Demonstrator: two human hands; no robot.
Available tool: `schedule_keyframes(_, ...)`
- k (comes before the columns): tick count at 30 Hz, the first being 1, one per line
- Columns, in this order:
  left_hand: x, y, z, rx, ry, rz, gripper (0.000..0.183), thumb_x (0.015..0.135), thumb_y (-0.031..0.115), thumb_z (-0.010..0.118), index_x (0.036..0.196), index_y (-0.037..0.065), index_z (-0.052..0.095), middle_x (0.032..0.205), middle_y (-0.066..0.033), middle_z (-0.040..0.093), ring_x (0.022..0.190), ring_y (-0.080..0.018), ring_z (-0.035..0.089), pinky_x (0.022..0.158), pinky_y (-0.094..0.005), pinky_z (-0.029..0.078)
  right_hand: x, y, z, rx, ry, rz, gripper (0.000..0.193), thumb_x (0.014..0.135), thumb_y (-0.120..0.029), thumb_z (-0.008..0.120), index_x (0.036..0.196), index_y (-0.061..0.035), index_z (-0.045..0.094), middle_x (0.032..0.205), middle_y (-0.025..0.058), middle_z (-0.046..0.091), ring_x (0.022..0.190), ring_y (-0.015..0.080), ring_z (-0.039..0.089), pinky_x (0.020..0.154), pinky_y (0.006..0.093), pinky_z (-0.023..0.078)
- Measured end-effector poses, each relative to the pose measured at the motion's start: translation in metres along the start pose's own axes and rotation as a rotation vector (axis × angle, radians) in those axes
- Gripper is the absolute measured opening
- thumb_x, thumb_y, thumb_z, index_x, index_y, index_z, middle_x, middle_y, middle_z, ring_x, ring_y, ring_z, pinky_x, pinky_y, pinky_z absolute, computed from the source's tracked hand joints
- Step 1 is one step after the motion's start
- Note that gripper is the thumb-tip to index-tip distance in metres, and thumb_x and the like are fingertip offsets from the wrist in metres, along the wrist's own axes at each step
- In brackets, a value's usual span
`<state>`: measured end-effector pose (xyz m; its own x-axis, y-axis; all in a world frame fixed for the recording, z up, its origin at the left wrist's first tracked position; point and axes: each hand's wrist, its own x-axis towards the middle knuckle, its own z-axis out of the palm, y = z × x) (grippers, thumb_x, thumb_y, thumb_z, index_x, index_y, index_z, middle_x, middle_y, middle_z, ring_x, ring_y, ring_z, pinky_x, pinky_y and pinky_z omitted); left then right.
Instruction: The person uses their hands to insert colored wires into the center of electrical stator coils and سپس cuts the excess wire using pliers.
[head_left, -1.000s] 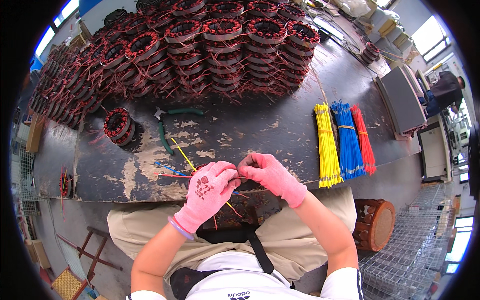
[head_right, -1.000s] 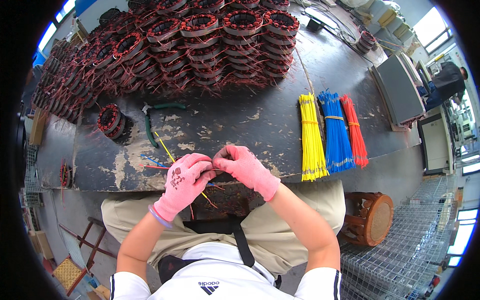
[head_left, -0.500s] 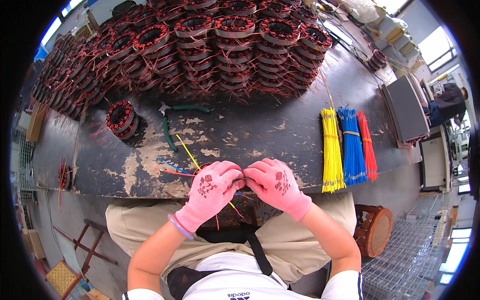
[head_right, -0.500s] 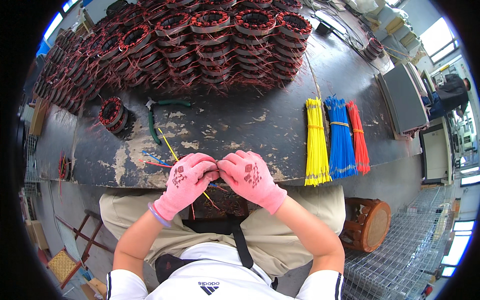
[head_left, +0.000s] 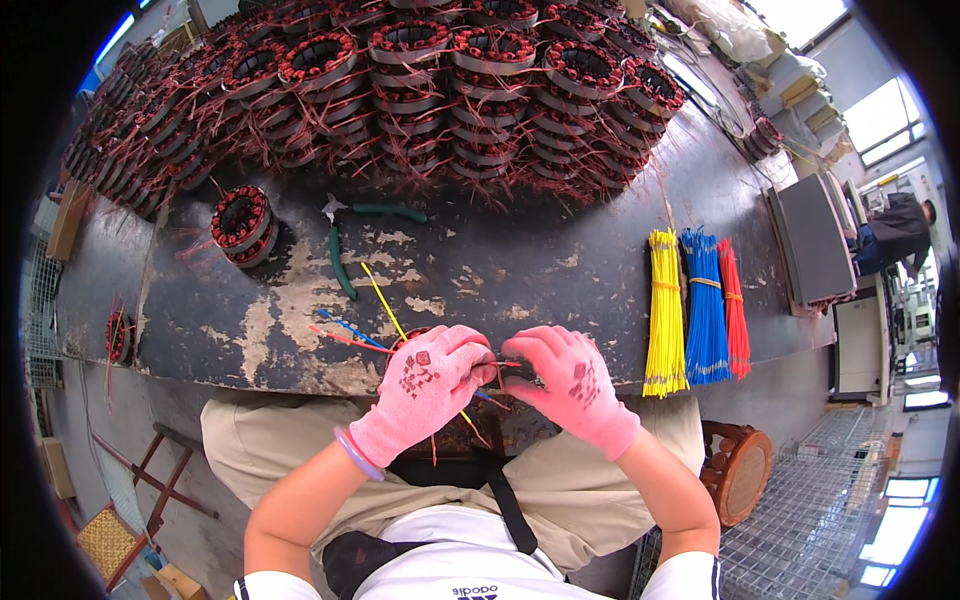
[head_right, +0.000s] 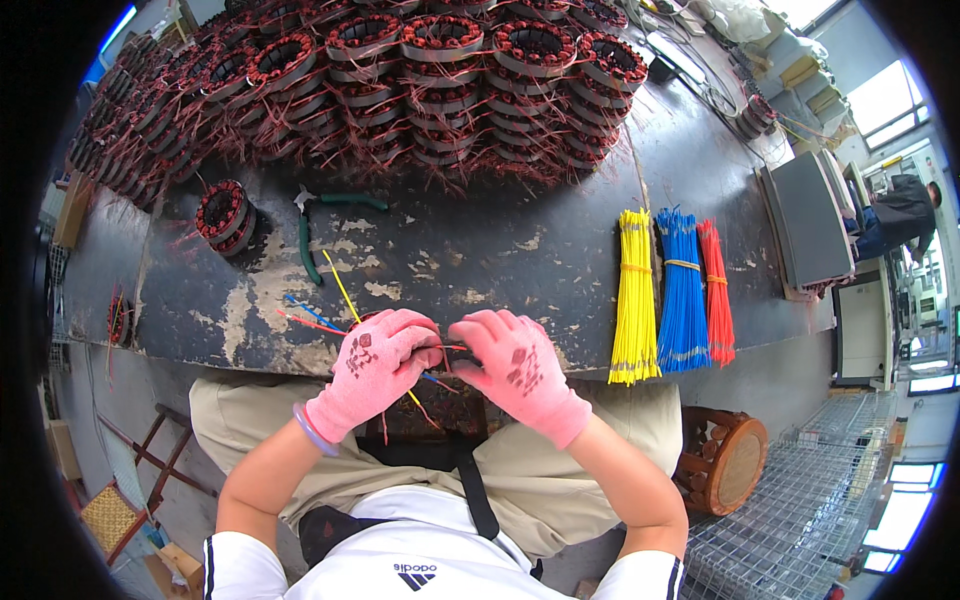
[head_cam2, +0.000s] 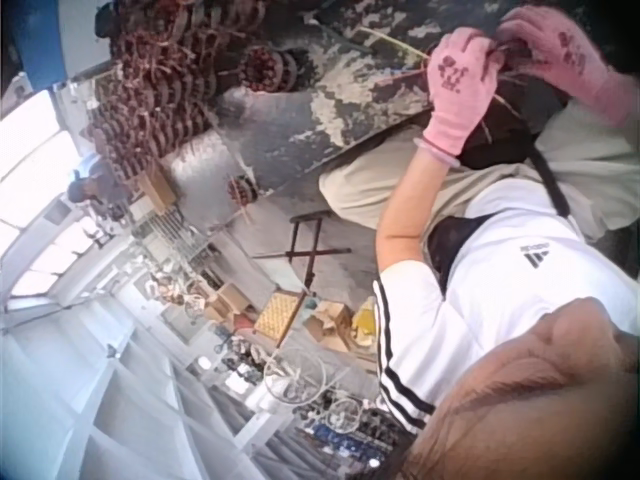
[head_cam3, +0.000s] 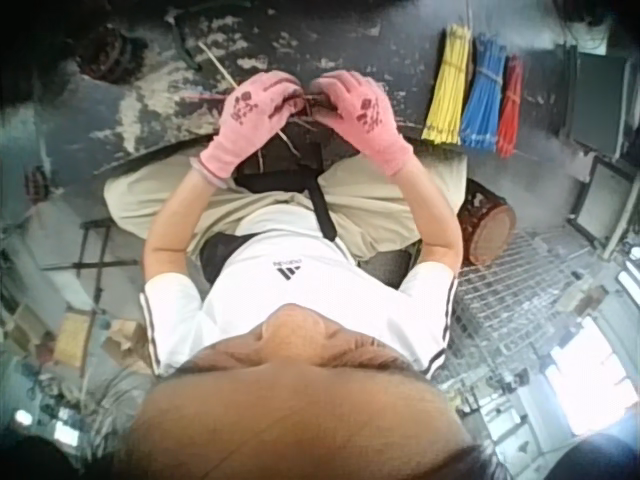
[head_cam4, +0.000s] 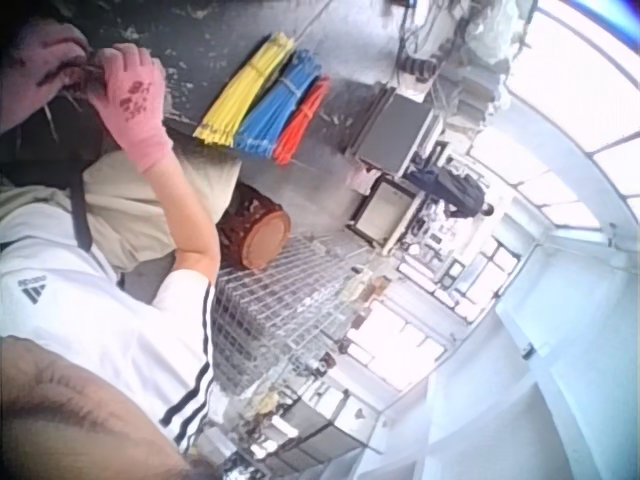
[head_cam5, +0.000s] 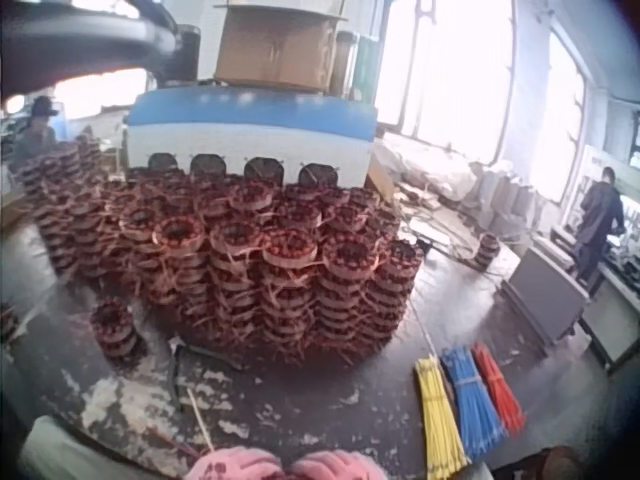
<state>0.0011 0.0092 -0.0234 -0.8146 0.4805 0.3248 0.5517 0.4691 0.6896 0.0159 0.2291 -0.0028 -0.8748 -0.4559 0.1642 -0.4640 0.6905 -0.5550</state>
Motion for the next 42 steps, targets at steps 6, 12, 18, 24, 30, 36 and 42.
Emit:
schedule_keyframes(6, 0.001, 0.000, -0.001, 0.012, 0.008, 0.019, 0.014, 0.083, 0.011, 0.075, 0.094, 0.008, 0.068, 0.100, -0.0044, 0.068, 0.090, -0.0277, 0.067, 0.078, -0.0404, 0.054, -0.003, 0.006, 0.016, -0.220, 0.124, -0.230, 0.036, 0.079, -0.022, 0.078, 0.112, -0.0132, 0.066, 0.111, 0.0020, 0.067, 0.093, 0.0216, 0.065, 0.081, 0.0385, 0.052)
schedule_keyframes(12, 0.001, 0.001, -0.001, 0.007, 0.014, 0.003, 0.014, 0.081, 0.011, 0.075, 0.093, 0.008, 0.068, 0.100, -0.0047, 0.068, 0.090, -0.0278, 0.067, 0.078, -0.0404, 0.055, 0.002, -0.001, 0.004, -0.158, 0.096, -0.200, 0.033, 0.082, -0.018, 0.075, 0.114, -0.0132, 0.067, 0.116, 0.0017, 0.067, 0.096, 0.0211, 0.066, 0.082, 0.0385, 0.052)
schedule_keyframes(18, 0.002, -0.002, 0.000, 0.021, 0.018, 0.025, 0.016, 0.081, 0.011, 0.075, 0.094, 0.008, 0.066, 0.099, -0.0046, 0.067, 0.090, -0.0280, 0.066, 0.077, -0.0404, 0.055, -0.003, 0.012, 0.014, -0.282, 0.183, -0.412, 0.034, 0.074, -0.017, 0.082, 0.106, -0.0172, 0.071, 0.115, 0.0022, 0.067, 0.100, 0.0234, 0.066, 0.080, 0.0399, 0.054)
schedule_keyframes(24, 0.002, 0.002, -0.004, -0.009, -0.015, -0.002, 0.017, 0.079, 0.007, 0.075, 0.095, 0.006, 0.068, 0.101, -0.0073, 0.069, 0.089, -0.0306, 0.067, 0.080, -0.0410, 0.054, -0.005, 0.010, 0.020, -0.117, 0.229, -0.347, 0.027, 0.078, -0.018, 0.077, 0.105, -0.0152, 0.070, 0.114, 0.0025, 0.068, 0.099, 0.0247, 0.066, 0.084, 0.0399, 0.052)
schedule_keyframes(30, 0.000, 0.000, -0.002, -0.008, 0.003, 0.013, 0.017, 0.080, 0.009, 0.076, 0.094, 0.007, 0.067, 0.099, -0.0067, 0.068, 0.087, -0.0299, 0.067, 0.079, -0.0410, 0.054, 0.001, 0.002, 0.013, 0.247, 0.175, -0.033, 0.025, 0.080, -0.016, 0.080, 0.102, -0.0088, 0.072, 0.108, 0.0070, 0.072, 0.098, 0.0289, 0.066, 0.086, 0.0405, 0.051)
schedule_keyframes(36, 0.001, -0.003, 0.001, 0.001, 0.022, 0.036, 0.017, 0.081, 0.012, 0.077, 0.093, 0.010, 0.066, 0.098, -0.0035, 0.066, 0.088, -0.0268, 0.066, 0.076, -0.0406, 0.054, 0.006, 0.005, 0.002, -0.016, 0.060, -0.143, 0.023, 0.080, -0.021, 0.080, 0.098, -0.0082, 0.073, 0.102, 0.0059, 0.073, 0.090, 0.0253, 0.068, 0.079, 0.0386, 0.052)
schedule_keyframes(42, 0.000, -0.003, -0.002, 0.031, 0.001, 0.060, 0.016, 0.082, 0.013, 0.076, 0.094, 0.011, 0.066, 0.099, -0.0031, 0.066, 0.088, -0.0260, 0.065, 0.076, -0.0398, 0.054, 0.024, 0.000, -0.002, 0.597, -0.294, 0.606, 0.027, 0.093, -0.029, 0.071, 0.091, -0.0018, 0.070, 0.076, 0.0050, 0.068, 0.072, 0.0131, 0.061, 0.066, 0.0317, 0.048)
